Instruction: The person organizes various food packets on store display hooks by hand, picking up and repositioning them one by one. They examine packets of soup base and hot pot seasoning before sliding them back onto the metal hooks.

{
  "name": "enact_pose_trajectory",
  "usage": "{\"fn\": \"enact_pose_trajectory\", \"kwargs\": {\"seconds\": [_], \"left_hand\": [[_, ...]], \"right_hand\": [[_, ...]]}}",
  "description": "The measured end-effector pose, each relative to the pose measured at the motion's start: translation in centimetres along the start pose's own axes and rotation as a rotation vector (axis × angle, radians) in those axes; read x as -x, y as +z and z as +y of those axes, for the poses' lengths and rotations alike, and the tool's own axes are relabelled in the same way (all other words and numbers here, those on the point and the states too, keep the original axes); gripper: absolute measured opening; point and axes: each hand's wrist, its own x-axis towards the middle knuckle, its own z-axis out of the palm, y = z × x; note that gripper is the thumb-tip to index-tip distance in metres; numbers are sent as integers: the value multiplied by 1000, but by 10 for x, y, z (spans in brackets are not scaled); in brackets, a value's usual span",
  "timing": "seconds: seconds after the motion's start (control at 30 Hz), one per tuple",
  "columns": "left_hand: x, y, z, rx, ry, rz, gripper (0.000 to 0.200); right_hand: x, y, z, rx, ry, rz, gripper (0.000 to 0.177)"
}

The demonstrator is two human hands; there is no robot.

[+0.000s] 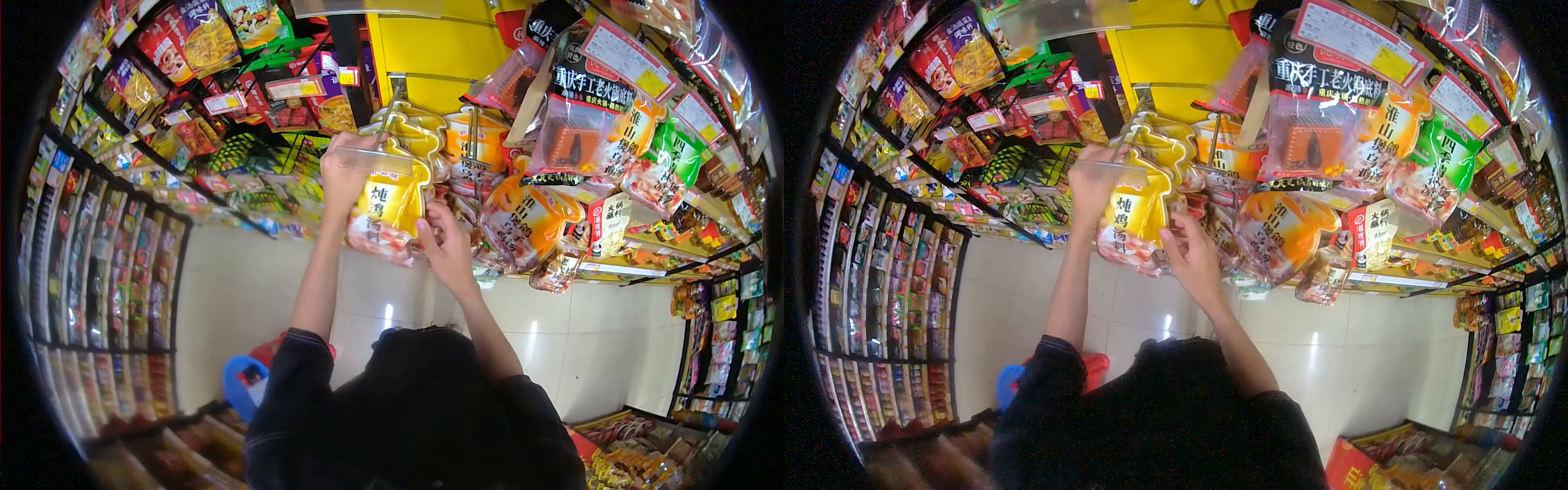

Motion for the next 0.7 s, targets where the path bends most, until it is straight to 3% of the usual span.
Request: {"fn": "enact_pose_trajectory", "kwargs": {"seconds": [0.07, 0.1, 0.2, 0.27, 0.37, 0.43, 0.7], "left_hand": [[-6, -1, 0, -123, 139, 8, 29], [-6, -1, -1, -148, 139, 9, 29], [-3, -2, -5, -226, 154, 10, 28], [1, -1, -1, -195, 117, 3, 27], [10, -5, -10, -117, 53, -52, 31], [18, -8, -7, -239, 166, -60, 34], [37, -8, 28, -482, 174, -85, 38]], "right_hand": [[12, -14, -10, 47, -53, 53, 25], [19, -25, -19, 31, -26, 69, 22], [35, -76, -18, 241, -238, 239, 22], [43, -110, 3, 291, -330, 449, 25], [42, -150, -4, 360, -254, 651, 28], [27, -160, -19, 304, -170, 754, 31], [4, -177, 3, -48, 1, 455, 33]]}}
